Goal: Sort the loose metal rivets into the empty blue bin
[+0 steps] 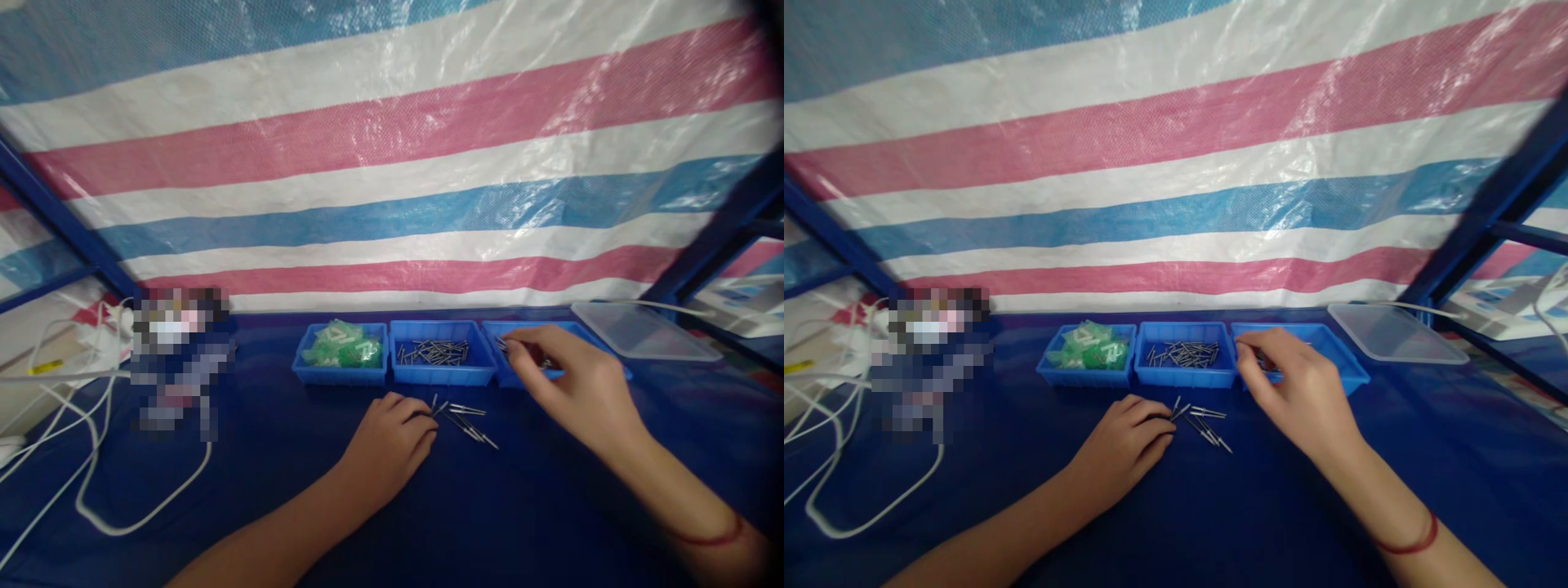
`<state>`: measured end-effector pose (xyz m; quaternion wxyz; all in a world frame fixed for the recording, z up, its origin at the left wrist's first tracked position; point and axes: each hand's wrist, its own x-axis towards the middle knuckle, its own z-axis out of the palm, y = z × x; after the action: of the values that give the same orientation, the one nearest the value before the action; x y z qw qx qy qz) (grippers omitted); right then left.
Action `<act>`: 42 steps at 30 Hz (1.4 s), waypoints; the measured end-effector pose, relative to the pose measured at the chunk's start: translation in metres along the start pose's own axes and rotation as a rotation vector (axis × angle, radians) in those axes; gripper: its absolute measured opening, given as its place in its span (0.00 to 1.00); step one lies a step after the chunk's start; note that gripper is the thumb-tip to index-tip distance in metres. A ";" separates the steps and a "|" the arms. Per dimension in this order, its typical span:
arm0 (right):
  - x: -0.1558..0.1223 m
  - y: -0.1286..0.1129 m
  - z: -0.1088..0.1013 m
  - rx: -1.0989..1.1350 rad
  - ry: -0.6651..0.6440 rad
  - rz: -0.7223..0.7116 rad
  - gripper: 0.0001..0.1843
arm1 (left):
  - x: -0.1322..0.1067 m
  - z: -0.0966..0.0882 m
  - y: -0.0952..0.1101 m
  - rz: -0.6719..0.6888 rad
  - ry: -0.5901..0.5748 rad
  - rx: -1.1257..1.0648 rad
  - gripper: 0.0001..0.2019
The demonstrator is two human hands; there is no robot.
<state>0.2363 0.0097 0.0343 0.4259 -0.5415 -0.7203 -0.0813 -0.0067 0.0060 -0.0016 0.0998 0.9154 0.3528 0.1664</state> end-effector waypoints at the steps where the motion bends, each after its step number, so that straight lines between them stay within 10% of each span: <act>1: -0.002 -0.005 0.004 0.034 -0.049 -0.043 0.09 | 0.000 0.001 -0.001 0.006 0.006 -0.011 0.09; 10: -0.022 -0.015 0.033 -0.023 -0.528 -0.235 0.11 | 0.001 0.003 -0.008 0.039 0.028 -0.124 0.15; 28: -0.024 -0.036 0.030 0.228 -0.548 -0.303 0.08 | -0.003 0.000 0.003 0.172 0.277 -0.245 0.15; 42: -0.025 -0.046 0.038 0.598 -0.495 0.125 0.10 | 0.006 -0.004 0.000 -0.232 0.373 -0.585 0.04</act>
<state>0.1781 -0.0049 0.0086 0.3822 -0.4395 -0.7589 0.2913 -0.0041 0.0103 0.0034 0.3097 0.7558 0.4038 0.4119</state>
